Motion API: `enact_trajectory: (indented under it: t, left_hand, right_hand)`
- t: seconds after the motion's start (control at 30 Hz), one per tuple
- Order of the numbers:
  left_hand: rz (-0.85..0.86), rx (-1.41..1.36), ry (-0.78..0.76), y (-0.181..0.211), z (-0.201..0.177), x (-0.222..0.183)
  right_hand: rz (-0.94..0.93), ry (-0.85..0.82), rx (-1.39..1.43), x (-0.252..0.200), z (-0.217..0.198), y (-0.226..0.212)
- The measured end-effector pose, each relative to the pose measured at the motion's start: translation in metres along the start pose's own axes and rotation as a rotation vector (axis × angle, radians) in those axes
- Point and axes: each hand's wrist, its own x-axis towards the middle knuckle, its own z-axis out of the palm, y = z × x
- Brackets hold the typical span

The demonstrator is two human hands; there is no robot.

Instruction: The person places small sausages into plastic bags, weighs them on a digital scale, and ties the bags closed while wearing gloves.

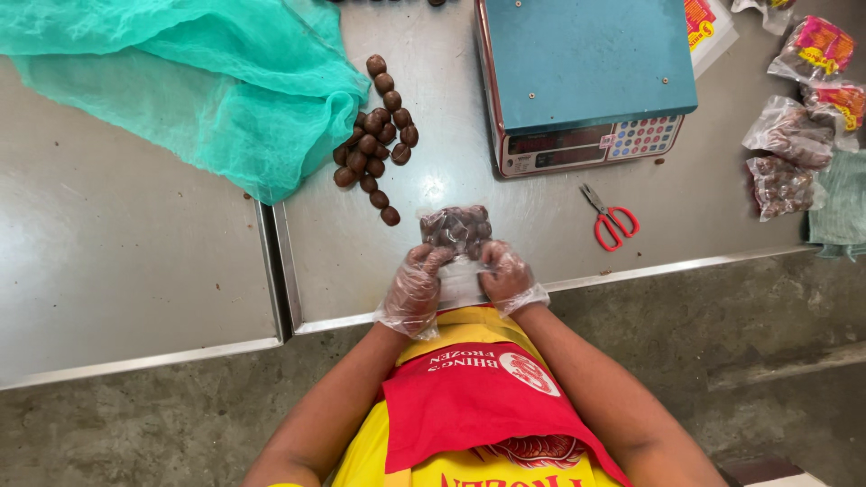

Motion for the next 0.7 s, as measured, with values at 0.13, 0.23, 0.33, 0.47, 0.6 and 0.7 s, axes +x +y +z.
enact_trajectory:
  t: [0.13, 0.23, 0.33, 0.47, 0.6, 0.7]
  left_hand:
    - [-0.001, -0.036, -0.031, 0.014, -0.013, -0.002]
    - [0.027, -0.072, 0.024, 0.016, -0.014, -0.005]
    - [-0.003, -0.082, -0.006, 0.017, -0.012, 0.0]
    - [0.071, -0.162, 0.013, 0.031, -0.026, 0.011]
    - [0.057, -0.211, 0.002, 0.054, -0.044, 0.037]
    - [0.061, -0.083, -0.035, 0.067, -0.054, 0.056]
  right_hand:
    - [-0.1, 0.008, -0.072, -0.01, -0.016, -0.024]
    - [-0.106, 0.017, -0.043, -0.013, -0.014, -0.027]
    - [-0.072, 0.049, -0.02, -0.01, -0.007, -0.015]
    - [-0.149, 0.21, 0.101, -0.001, -0.013, -0.019]
    - [0.56, -0.004, 0.678, 0.009, -0.045, -0.052]
    - [0.518, 0.009, 1.016, 0.022, -0.077, -0.063]
